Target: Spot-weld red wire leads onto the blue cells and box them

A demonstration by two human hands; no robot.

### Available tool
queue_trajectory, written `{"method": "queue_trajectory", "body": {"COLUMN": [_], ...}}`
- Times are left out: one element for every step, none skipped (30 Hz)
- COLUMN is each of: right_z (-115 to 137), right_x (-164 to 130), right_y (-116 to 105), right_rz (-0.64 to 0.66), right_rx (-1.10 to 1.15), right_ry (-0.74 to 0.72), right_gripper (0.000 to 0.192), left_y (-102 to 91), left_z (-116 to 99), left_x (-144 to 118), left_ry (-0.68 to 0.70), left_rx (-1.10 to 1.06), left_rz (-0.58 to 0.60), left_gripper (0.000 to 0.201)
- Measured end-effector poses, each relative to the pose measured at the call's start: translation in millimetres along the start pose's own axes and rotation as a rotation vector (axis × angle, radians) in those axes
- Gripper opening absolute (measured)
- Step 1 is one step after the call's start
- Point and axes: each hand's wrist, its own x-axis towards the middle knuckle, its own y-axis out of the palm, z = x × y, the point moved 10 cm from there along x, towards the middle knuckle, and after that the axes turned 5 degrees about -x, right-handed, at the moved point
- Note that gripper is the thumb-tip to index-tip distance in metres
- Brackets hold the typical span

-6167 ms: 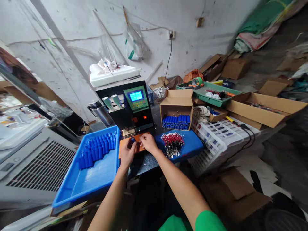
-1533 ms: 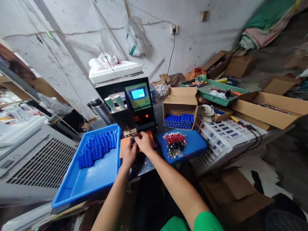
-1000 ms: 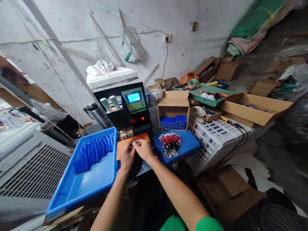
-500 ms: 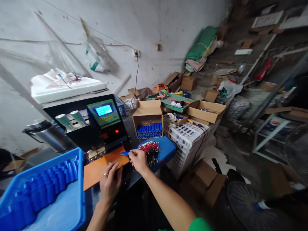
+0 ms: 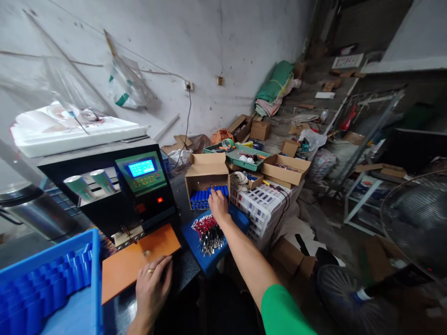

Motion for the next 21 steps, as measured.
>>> {"method": "queue_trajectory", "body": {"right_z": [2,4,6,8,11,13,15,16,16,16,16,16,16,16,15,13,12,10,7,3,-2], "right_x": [5,8,10,12,12,13,13,13,13,13,13,13,13,13,13,13,12,10,8,5,2], "right_y": [5,11,15,19,22,24,27,29,31,34,35,37,37,37,36,35,33,30,26,22,19], "right_rz": [0.063,0.118,0.163,0.195,0.218,0.234,0.247,0.26,0.274,0.289,0.302,0.311,0.318,0.324,0.328,0.329,0.326,0.316,0.302,0.287,0.274], "right_rx": [-0.108,-0.206,-0.291,-0.36,-0.411,-0.448,-0.473,-0.487,-0.495,-0.496,-0.492,-0.487,-0.48,-0.474,-0.468,-0.461,-0.451,-0.435,-0.414,-0.39,-0.363], "right_ry": [-0.017,-0.03,-0.047,-0.068,-0.094,-0.117,-0.133,-0.141,-0.143,-0.145,-0.148,-0.151,-0.154,-0.157,-0.157,-0.154,-0.152,-0.148,-0.143,-0.133,-0.121], "right_gripper": [0.038,0.038,0.039,0.04,0.04,0.04,0.04,0.04,0.039,0.039,0.038,0.038,0.037,0.036,0.035,0.034,0.033,0.033,0.033,0.033,0.034], "left_y": [-0.3,-0.6,-0.7,-0.6,-0.4,0.1,0.5,1.0,1.2,1.5,1.8,2.5,3.0,3.6,4.0,4.2,4.0,3.9,3.9,4.3,4.8], "left_z": [1,1,2,3,3,3,4,4,5,6,6,7,7,7,7,6,5,4,3,3,4], "left_x": [0,-1,-1,-1,-1,0,0,0,0,0,-1,-1,-1,-1,-1,0,1,1,2,2,2], "left_ry": [-0.004,-0.007,-0.011,-0.014,-0.016,-0.018,-0.022,-0.026,-0.03,-0.035,-0.04,-0.046,-0.052,-0.056,-0.057,-0.055,-0.051,-0.048,-0.048,-0.052,-0.059], "left_rx": [-0.005,-0.009,-0.014,-0.019,-0.024,-0.03,-0.034,-0.038,-0.04,-0.041,-0.043,-0.044,-0.045,-0.045,-0.047,-0.049,-0.05,-0.051,-0.052,-0.052,-0.053], "left_rz": [-0.003,-0.006,-0.006,-0.005,-0.004,-0.001,0.0,0.001,-0.002,-0.003,-0.004,-0.001,0.001,0.006,0.009,0.01,0.008,0.006,0.003,0.002,0.002], "left_gripper": [0.02,0.02,0.019,0.019,0.019,0.019,0.02,0.02,0.019,0.019,0.018,0.018,0.017,0.017,0.017,0.017,0.017,0.016,0.016,0.016,0.016]}}
